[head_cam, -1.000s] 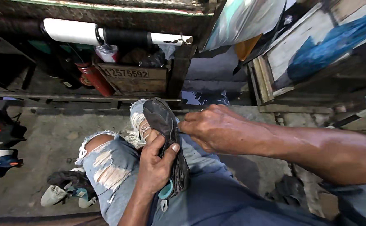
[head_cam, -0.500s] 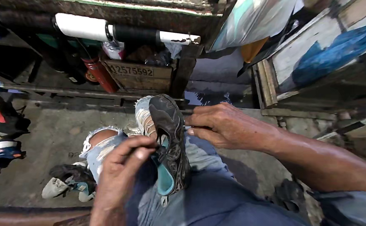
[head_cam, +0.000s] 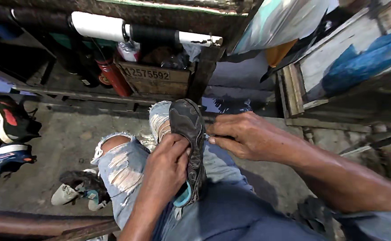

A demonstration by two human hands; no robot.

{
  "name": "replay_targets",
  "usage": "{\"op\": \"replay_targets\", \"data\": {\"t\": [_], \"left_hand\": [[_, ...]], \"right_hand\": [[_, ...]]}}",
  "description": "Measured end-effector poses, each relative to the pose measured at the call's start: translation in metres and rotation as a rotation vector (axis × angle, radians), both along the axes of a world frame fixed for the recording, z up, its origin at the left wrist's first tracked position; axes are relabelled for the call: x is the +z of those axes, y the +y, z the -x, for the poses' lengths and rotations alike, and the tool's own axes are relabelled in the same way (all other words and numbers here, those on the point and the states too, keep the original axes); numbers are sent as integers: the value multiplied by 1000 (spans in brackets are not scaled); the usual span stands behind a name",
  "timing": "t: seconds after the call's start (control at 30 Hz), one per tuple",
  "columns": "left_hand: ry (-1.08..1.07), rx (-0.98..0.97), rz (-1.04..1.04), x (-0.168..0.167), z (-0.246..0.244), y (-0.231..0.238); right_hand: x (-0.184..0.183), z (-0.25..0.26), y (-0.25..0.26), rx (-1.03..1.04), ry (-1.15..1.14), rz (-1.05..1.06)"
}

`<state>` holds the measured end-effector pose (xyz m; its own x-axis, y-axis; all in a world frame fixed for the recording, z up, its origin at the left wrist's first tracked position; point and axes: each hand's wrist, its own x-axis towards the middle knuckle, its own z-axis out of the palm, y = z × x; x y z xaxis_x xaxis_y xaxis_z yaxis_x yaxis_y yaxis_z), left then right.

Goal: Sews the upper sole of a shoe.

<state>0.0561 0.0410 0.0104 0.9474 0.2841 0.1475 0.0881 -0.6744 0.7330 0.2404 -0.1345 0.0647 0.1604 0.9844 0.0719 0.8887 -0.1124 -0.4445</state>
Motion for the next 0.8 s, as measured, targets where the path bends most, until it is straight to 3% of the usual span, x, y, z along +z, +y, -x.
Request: {"op": "replay_targets", "data": {"t": [0.13,0.3,0.37,0.47,0.53,0.6,0.7,0.8], "left_hand": [[150,-101,31,-8,-9,14],[-88,-48,216,2,6,24],[-207,-92,431,9,12,29],[-342,-254,960,7,12,29],[-368,-257,1225,4,8,21],[-265,-147,1214,-1,5,13],[-58,68,897,-1,-1,1],[-23,177,720,0,-9,-11]], "right_hand": [[2,1,-2,-1,5,-4],[0,0,-4,-14,30,-23],[-1,-1,-6,-16,37,-34],[-4,-2,-7,-19,55,-45],[-5,-2,-6,-20,63,-49],[-7,-1,-5,-17,62,-55],[-9,-3,-5,-4,66,-60],[-8,-6,-3,27,72,-61]]}}
